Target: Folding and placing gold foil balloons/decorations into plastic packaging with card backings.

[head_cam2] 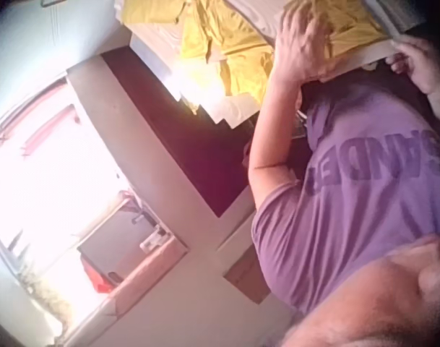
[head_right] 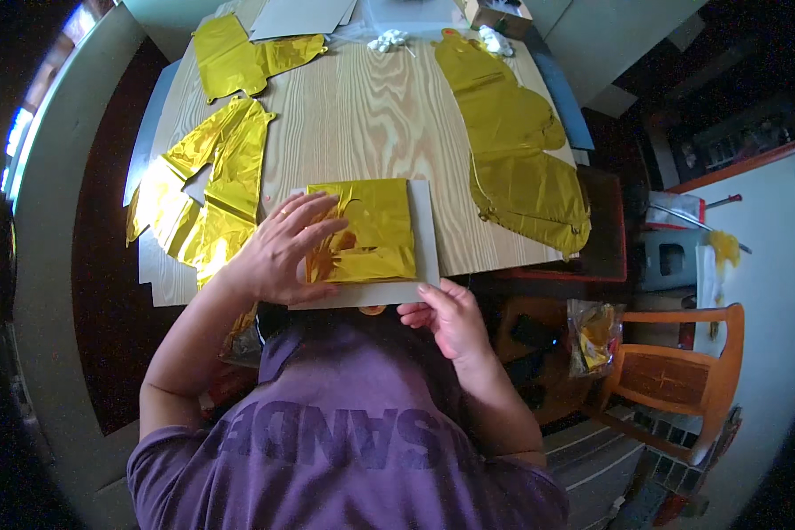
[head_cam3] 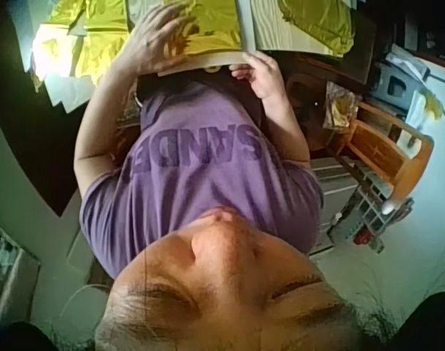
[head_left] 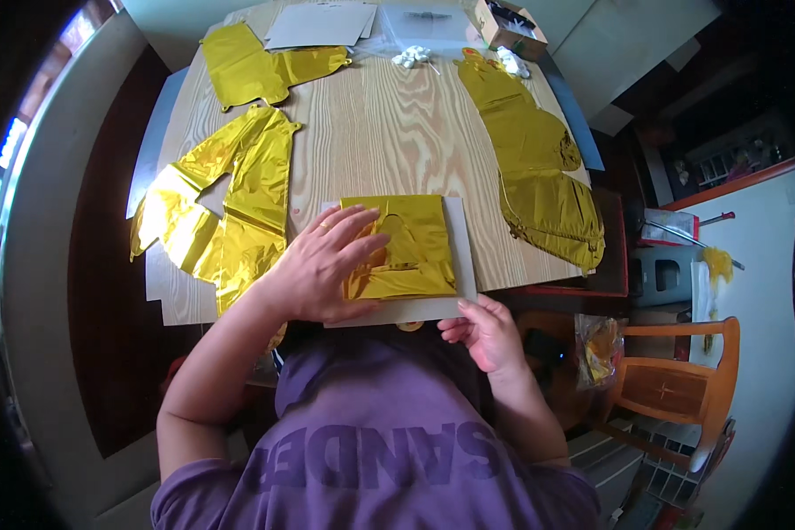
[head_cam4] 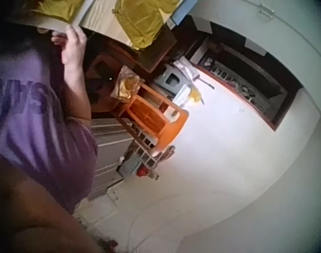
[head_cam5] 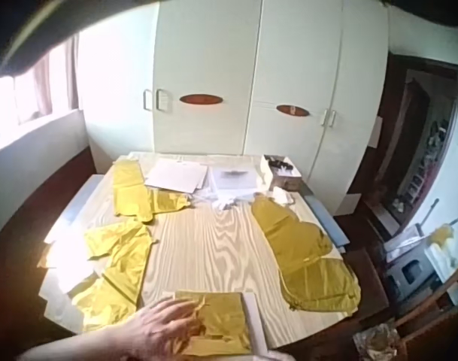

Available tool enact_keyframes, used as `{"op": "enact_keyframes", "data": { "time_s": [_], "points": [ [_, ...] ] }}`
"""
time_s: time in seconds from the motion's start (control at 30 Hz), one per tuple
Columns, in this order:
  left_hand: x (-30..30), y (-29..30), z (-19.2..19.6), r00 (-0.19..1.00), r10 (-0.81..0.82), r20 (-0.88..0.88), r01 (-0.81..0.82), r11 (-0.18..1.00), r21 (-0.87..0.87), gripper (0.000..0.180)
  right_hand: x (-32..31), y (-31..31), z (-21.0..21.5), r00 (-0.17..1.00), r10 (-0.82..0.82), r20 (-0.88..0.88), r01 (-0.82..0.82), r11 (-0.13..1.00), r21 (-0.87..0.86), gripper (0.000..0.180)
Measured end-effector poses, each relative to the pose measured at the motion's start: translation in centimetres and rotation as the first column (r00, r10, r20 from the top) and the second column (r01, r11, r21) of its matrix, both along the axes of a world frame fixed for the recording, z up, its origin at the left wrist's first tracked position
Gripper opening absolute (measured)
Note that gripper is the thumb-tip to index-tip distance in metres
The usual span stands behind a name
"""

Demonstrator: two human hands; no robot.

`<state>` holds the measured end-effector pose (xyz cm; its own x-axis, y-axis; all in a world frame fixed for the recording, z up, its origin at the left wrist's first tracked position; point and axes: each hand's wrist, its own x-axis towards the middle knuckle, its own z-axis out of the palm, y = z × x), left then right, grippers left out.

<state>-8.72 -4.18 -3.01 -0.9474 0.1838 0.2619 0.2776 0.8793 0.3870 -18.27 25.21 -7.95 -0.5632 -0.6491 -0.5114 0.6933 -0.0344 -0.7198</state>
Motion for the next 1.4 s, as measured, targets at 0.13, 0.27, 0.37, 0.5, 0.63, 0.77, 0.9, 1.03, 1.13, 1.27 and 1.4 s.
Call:
{"op": "enact_keyframes", "data": {
  "time_s": [0.13, 0.27, 0.37, 0.5, 0.63, 0.77, 0.9, 1.03, 1.13, 1.27, 1.4],
  "points": [
    [0.9, -0.9, -0.8, 0.991, -0.131, -0.013, 0.129, 0.986, -0.103, 0.068, -1.1, 0.4, 0.3, 0.997, 0.064, -0.054, -0.057, 0.991, 0.122, 0.020],
    [0.4, -0.4, -0.9, 0.982, -0.185, -0.042, 0.178, 0.975, -0.131, 0.063, -1.2, 0.4, 1.7, 0.725, 0.465, -0.508, -0.031, 0.759, 0.651, 0.025],
    [0.4, -0.3, -0.6, 0.984, -0.174, -0.045, 0.165, 0.974, -0.155, 0.056, -1.0, 0.2, 3.4, 0.088, 0.646, -0.759, 0.367, 0.687, 0.627, 0.033],
    [0.5, -0.2, -0.7, 0.986, -0.162, -0.024, 0.156, 0.974, -0.163, 0.062, -0.8, -2.3, 5.6, -0.498, 0.512, -0.700, 0.246, 0.857, 0.453, 0.046],
    [0.6, 0.0, -0.9, 0.989, -0.147, -0.017, 0.142, 0.974, -0.175, 0.067, -1.7, -4.1, 3.1, -0.651, 0.446, -0.614, 0.118, 0.859, 0.498, 0.040],
    [0.7, -0.3, -1.4, 0.988, -0.140, -0.059, 0.129, 0.978, -0.165, 0.064, -1.9, -5.4, 2.5, -0.668, 0.425, -0.611, 0.153, 0.882, 0.446, 0.032],
    [0.8, -0.3, -1.0, 0.972, -0.167, -0.168, 0.137, 0.975, -0.176, 0.052, -2.0, -5.9, 1.8, -0.632, 0.351, -0.691, 0.157, 0.931, 0.329, 0.028],
    [0.1, -0.4, -2.6, 0.900, -0.169, -0.402, 0.085, 0.972, -0.219, 0.036, -2.3, -6.0, 1.4, -0.575, 0.290, -0.765, 0.151, 0.957, 0.249, 0.027],
    [-0.3, -0.7, -2.5, 0.910, -0.192, -0.369, 0.114, 0.968, -0.222, 0.028, -2.1, -5.4, 0.8, -0.563, 0.320, -0.762, 0.158, 0.947, 0.281, 0.028],
    [-0.4, -0.7, -3.4, 0.890, -0.234, -0.391, 0.141, 0.958, -0.251, 0.031, -2.1, -4.3, 2.3, -0.559, 0.379, -0.738, 0.233, 0.926, 0.298, 0.037],
    [-0.2, -0.9, -3.0, 0.895, -0.248, -0.370, 0.141, 0.945, -0.294, 0.034, -1.3, -1.1, 2.6, -0.391, 0.352, -0.850, 0.323, 0.918, 0.231, 0.038]
  ]
}}
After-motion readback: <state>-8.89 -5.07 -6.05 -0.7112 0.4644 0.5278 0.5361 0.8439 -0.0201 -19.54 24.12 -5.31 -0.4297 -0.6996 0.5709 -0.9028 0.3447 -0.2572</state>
